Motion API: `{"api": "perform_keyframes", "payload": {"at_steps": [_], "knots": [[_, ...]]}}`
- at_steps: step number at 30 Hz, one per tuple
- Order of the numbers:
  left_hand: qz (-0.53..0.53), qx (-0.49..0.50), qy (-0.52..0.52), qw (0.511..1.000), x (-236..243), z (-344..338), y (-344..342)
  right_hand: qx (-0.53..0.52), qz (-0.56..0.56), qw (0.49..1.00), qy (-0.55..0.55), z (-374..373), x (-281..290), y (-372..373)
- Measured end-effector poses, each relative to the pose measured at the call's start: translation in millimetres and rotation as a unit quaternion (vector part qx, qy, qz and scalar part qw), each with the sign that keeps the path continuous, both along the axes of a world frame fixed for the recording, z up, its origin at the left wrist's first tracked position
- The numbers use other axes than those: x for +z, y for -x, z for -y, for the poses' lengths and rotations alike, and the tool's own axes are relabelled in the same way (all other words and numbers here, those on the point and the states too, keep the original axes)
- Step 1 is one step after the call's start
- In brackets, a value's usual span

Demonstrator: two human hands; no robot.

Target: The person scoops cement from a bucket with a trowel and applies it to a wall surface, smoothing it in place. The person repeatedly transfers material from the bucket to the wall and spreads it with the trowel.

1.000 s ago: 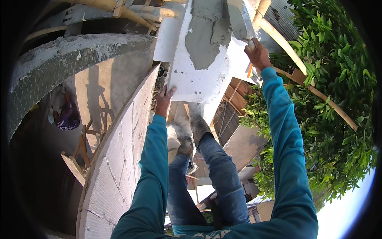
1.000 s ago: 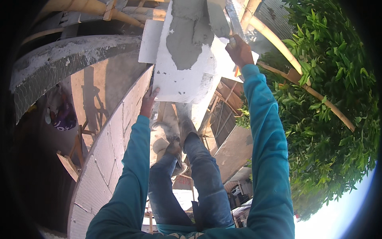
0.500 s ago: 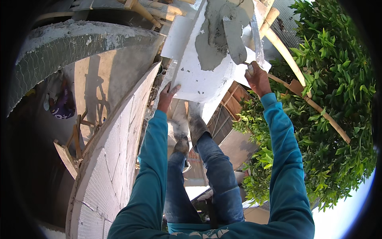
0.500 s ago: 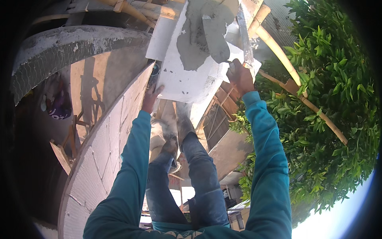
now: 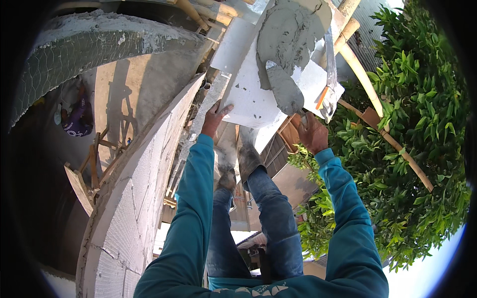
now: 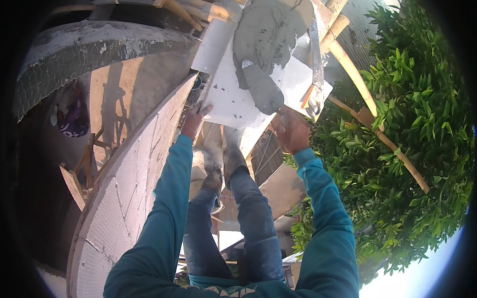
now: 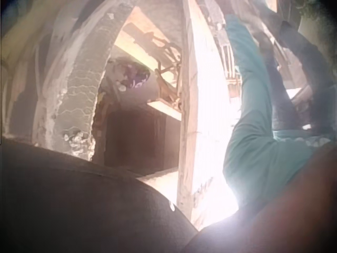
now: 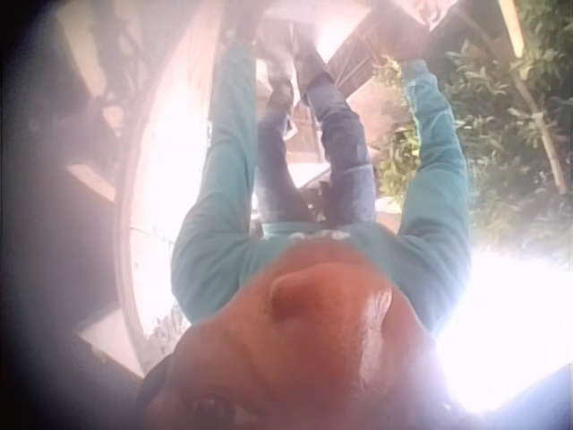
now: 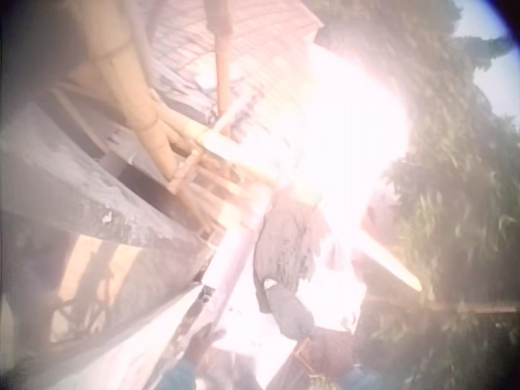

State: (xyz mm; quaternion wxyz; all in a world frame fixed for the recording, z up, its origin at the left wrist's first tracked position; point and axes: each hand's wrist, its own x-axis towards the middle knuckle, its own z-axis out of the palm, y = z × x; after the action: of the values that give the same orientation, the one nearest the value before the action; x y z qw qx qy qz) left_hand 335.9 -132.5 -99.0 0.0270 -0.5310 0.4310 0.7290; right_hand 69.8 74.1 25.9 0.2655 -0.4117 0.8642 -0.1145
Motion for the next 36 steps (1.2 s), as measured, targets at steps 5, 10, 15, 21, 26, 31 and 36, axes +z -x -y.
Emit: {"api": "perform_keyframes", "payload": {"at_steps": [5,10,15,21,26,31,36], "knots": [[-0.007,0.008,-0.007,1.000,-4,-2,3,0.054,-0.099,0.993,-0.042,22,-26,-2],[-0.002,-0.021,0.017,1.000,8,4,6,0.049,-0.215,0.974,-0.056,68,-46,73],[0.000,-0.016,0.014,1.000,4,3,4,0.021,-0.255,0.964,-0.072,123,-42,135],[0.002,-0.044,0.023,0.999,11,5,8,-0.033,-0.224,0.964,-0.141,171,-34,166],[0.010,-0.056,0.035,0.998,16,6,10,-0.086,-0.138,0.968,-0.192,170,-20,175],[0.012,-0.056,0.026,0.998,20,8,14,-0.134,-0.036,0.970,-0.201,136,-22,191],[-0.009,-0.057,0.052,0.997,16,6,11,-0.170,-0.003,0.972,-0.161,110,-28,185]]}}
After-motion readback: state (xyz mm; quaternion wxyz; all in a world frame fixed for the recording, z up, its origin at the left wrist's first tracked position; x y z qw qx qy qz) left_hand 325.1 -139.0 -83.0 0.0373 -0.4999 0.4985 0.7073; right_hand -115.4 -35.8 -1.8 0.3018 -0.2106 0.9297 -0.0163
